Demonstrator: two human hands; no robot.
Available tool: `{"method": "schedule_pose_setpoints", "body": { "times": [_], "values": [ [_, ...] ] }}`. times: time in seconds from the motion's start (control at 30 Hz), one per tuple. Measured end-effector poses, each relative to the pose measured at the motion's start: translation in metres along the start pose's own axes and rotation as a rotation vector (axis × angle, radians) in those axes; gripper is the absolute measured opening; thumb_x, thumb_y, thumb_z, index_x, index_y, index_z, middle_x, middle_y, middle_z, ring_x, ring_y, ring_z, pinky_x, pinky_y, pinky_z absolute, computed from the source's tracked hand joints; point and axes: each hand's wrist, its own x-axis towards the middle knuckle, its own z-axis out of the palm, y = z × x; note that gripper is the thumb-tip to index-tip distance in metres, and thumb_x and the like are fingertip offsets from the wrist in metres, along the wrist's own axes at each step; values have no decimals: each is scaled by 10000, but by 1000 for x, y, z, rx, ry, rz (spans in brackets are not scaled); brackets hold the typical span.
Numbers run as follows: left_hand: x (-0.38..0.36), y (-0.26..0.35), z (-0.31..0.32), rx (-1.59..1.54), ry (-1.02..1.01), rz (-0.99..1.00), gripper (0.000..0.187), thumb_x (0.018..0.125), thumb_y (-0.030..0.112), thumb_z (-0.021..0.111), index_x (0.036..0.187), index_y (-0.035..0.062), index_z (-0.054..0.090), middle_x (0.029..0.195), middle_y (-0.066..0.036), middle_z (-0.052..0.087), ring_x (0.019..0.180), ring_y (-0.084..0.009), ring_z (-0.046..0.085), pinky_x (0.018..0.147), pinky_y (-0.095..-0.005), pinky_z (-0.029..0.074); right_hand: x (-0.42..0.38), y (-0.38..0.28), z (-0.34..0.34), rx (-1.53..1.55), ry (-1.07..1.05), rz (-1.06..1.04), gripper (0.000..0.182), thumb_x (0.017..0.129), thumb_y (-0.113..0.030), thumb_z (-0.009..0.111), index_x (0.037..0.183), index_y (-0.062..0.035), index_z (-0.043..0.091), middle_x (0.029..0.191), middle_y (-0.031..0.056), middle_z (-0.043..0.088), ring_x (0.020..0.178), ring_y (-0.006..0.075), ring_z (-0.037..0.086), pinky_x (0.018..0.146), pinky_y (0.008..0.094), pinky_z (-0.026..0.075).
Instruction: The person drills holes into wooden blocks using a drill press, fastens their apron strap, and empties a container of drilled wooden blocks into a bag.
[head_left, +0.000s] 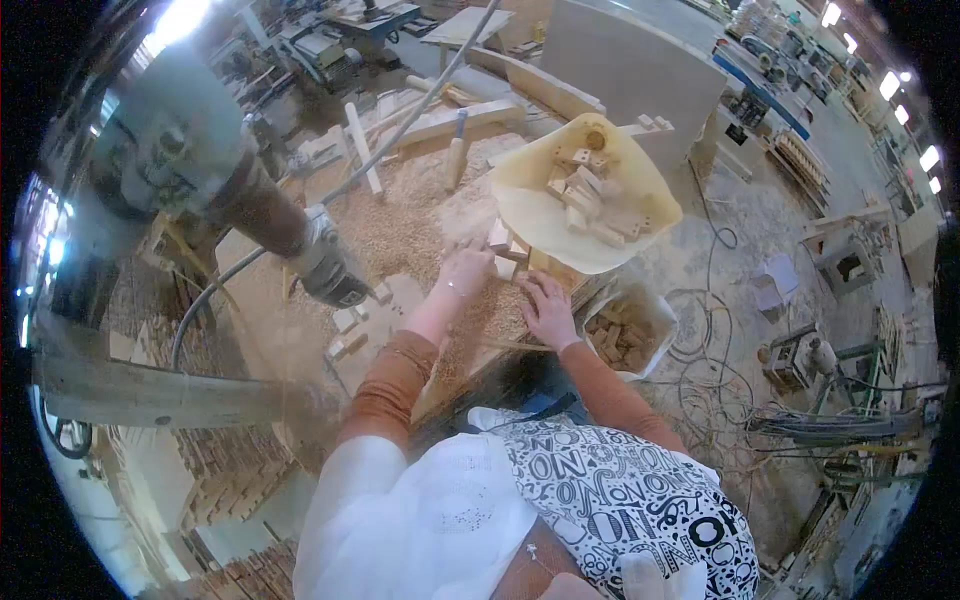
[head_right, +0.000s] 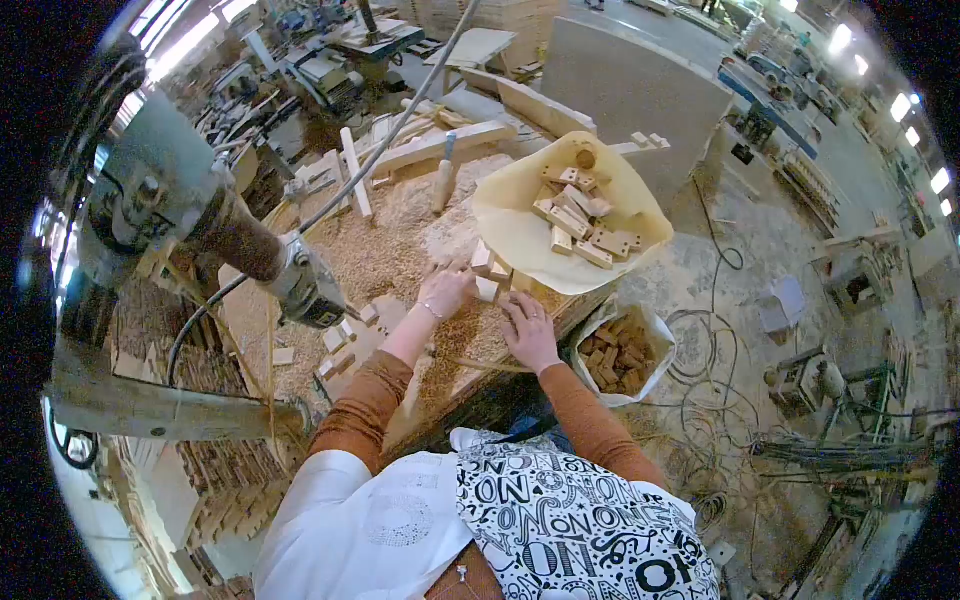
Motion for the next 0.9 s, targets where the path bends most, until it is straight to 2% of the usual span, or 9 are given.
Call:
{"method": "schedule_pose_setpoints", "body": {
  "times": [0.1,0.17,0.27,0.37,0.53,0.73,0.8,0.83,0.9],
  "values": [
    [-14,3,9,-8,115,-1,496,819,87,633,1288,248,634,1289,-83,622,1200,-294,608,1071,-478,402,2,-3,-2,-10,-8,-10,475,889,-258,646,1355,-206,566,1431,86,489,1327,336,457,1096,501,371],
    [-13,2,18,-101,296,-6,342,856,91,593,1179,180,664,1277,-98,619,1172,-287,628,1076,-462,393,1,0,3,15,-35,-22,458,885,-253,652,1335,-201,585,1433,84,493,1330,336,457,1094,497,372],
    [-12,6,17,-5,199,-44,280,890,126,572,1154,164,655,1273,-104,618,1177,-266,626,1079,-469,385,1,2,9,-15,-20,24,412,885,-241,654,1293,-188,623,1449,88,493,1343,336,452,1094,507,365],
    [-18,14,17,-67,186,-90,276,904,161,577,1172,149,643,1284,-92,613,1181,-245,625,1082,-488,373,2,6,14,-19,6,-44,403,890,-237,648,1289,-189,629,1454,89,490,1347,338,449,1098,511,359],
    [-18,10,26,-157,264,-142,269,903,230,608,1149,131,655,1270,-86,612,1219,-246,600,1089,-542,352,1,0,16,-40,-21,17,378,895,-233,641,1269,-178,633,1454,84,487,1366,348,429,1104,526,346],
    [2,10,21,-130,143,-123,329,895,250,626,1186,99,641,1296,-131,598,1205,-289,607,1108,-566,324,1,0,15,-92,-6,-21,366,899,-234,638,1260,-178,636,1459,93,482,1381,351,416,1110,521,341],
    [5,8,34,-59,257,-131,342,898,283,636,1175,82,643,1272,-135,630,1202,-295,610,1115,-585,298,0,-1,15,-94,-8,-17,364,899,-234,639,1258,-177,637,1460,97,481,1380,351,417,1111,521,340],
    [-4,12,16,-60,260,-137,342,898,283,636,1175,82,643,1272,-135,630,1202,-295,610,1115,-585,298,0,-1,16,-92,-7,-14,362,899,-234,640,1256,-176,637,1461,101,479,1379,350,417,1111,521,340],
    [-37,29,-38,-335,213,-279,371,889,345,676,1139,71,680,1181,-132,686,1138,-289,643,1064,-538,388,0,-2,17,-97,-4,-21,361,899,-232,640,1256,-176,638,1461,104,478,1378,350,419,1108,520,341]
  ]
}}
